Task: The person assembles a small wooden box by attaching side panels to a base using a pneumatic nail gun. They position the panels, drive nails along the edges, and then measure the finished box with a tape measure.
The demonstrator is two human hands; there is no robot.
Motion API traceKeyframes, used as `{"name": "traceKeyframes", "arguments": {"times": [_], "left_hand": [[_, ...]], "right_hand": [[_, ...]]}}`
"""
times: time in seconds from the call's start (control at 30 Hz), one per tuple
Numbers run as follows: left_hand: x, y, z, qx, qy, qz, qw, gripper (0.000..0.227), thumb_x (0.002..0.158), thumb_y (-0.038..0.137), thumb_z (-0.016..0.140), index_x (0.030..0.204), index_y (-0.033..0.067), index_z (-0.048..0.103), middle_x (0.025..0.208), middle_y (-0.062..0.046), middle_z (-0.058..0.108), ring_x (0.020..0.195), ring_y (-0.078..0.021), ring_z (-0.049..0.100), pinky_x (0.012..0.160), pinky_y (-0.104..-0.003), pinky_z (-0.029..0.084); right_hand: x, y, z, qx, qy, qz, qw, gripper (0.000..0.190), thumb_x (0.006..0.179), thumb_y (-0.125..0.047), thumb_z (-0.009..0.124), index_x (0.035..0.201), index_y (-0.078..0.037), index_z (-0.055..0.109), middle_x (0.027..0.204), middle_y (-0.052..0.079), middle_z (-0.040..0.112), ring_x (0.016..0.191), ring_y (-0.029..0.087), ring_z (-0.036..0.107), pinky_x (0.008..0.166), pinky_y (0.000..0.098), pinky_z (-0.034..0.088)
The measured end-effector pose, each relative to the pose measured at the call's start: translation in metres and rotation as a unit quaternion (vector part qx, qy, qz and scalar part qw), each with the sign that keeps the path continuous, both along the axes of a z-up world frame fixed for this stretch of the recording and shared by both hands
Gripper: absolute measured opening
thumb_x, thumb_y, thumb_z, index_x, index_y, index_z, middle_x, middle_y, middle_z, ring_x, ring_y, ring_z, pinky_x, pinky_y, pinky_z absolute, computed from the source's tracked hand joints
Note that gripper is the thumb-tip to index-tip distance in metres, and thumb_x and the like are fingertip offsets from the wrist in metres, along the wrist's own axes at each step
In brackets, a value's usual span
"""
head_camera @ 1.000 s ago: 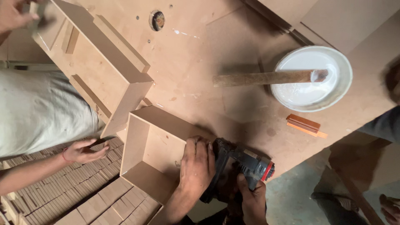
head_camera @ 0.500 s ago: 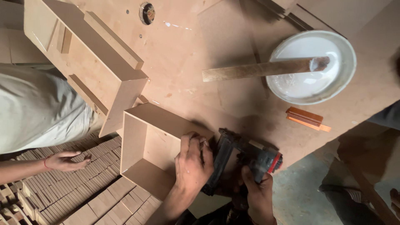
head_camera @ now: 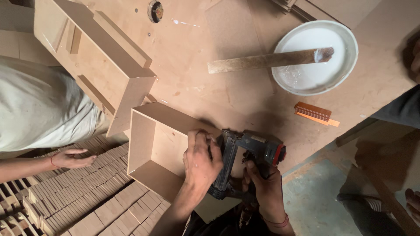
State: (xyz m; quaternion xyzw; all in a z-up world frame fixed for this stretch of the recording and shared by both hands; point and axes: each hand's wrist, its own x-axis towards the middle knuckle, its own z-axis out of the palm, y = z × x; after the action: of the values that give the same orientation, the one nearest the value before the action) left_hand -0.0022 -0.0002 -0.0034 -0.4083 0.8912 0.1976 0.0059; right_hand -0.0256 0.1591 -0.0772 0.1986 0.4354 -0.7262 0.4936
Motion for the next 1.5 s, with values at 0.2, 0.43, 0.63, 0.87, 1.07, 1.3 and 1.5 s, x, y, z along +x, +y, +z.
{"name": "traceKeyframes", "arguments": {"times": [0.2,0.43,0.63,0.87,1.07,1.3,1.5], "left_hand": [[-0.001,0.0,0.0,-0.022,0.004,-0.022,1.0,0.01,0.09,0.005,0.063,0.096,-0.0026,0.063,0.1,-0.02,0.061,0.068,-0.0437,0.068,0.06,-0.052,0.055],[-0.001,0.0,0.0,-0.025,0.003,-0.023,0.999,0.009,0.089,0.005,0.063,0.095,-0.002,0.062,0.1,-0.02,0.06,0.068,-0.0436,0.068,0.059,-0.052,0.055],[-0.001,0.001,0.0,-0.029,-0.002,-0.025,0.999,0.009,0.09,0.005,0.063,0.096,-0.0011,0.062,0.099,-0.02,0.059,0.07,-0.0448,0.067,0.059,-0.053,0.054],[-0.001,0.001,-0.002,-0.035,-0.009,-0.031,0.999,0.01,0.089,0.005,0.063,0.096,-0.0017,0.062,0.098,-0.021,0.059,0.068,-0.0439,0.067,0.059,-0.052,0.056],[-0.001,0.0,-0.003,-0.025,-0.016,-0.022,0.999,0.01,0.09,0.005,0.062,0.096,-0.0032,0.061,0.1,-0.021,0.058,0.066,-0.0419,0.068,0.056,-0.05,0.057],[-0.002,0.001,0.0,-0.03,-0.01,-0.027,0.999,0.01,0.09,0.005,0.063,0.096,-0.0021,0.062,0.101,-0.02,0.059,0.068,-0.0429,0.068,0.058,-0.051,0.056],[-0.003,0.0,0.001,-0.021,-0.009,-0.028,0.999,0.01,0.09,0.005,0.062,0.096,-0.0029,0.061,0.1,-0.021,0.058,0.069,-0.043,0.068,0.059,-0.051,0.057]], "right_hand": [[-0.001,0.0,0.003,0.001,0.002,0.001,1.0,0.016,0.1,-0.013,0.062,0.096,0.002,0.067,0.061,0.004,0.055,0.051,0.013,0.054,0.047,0.0295,0.045],[-0.001,0.0,0.003,-0.01,-0.011,-0.02,1.0,0.016,0.1,-0.014,0.06,0.101,0.001,0.067,0.062,0.004,0.056,0.05,0.013,0.054,0.046,0.0293,0.045],[-0.002,0.0,0.0,0.006,-0.003,0.009,1.0,0.016,0.099,-0.014,0.062,0.102,0.001,0.067,0.061,0.004,0.056,0.05,0.013,0.054,0.046,0.0297,0.046],[-0.001,0.0,0.0,0.005,0.0,-0.002,1.0,0.015,0.099,-0.012,0.062,0.1,0.002,0.067,0.063,0.004,0.057,0.052,0.012,0.055,0.046,0.0299,0.047],[0.0,0.0,-0.001,0.01,0.002,0.005,1.0,0.016,0.099,-0.013,0.062,0.102,0.002,0.069,0.063,0.003,0.057,0.053,0.012,0.054,0.046,0.0299,0.047],[0.014,0.005,0.004,0.006,-0.013,-0.042,0.999,0.02,0.101,-0.016,0.06,0.102,0.002,0.069,0.064,0.004,0.055,0.053,0.015,0.054,0.049,0.03,0.046],[0.032,0.006,0.001,0.01,-0.05,-0.061,0.997,0.021,0.099,-0.017,0.062,0.101,0.003,0.067,0.065,0.005,0.055,0.054,0.016,0.054,0.05,0.0307,0.046]]}}
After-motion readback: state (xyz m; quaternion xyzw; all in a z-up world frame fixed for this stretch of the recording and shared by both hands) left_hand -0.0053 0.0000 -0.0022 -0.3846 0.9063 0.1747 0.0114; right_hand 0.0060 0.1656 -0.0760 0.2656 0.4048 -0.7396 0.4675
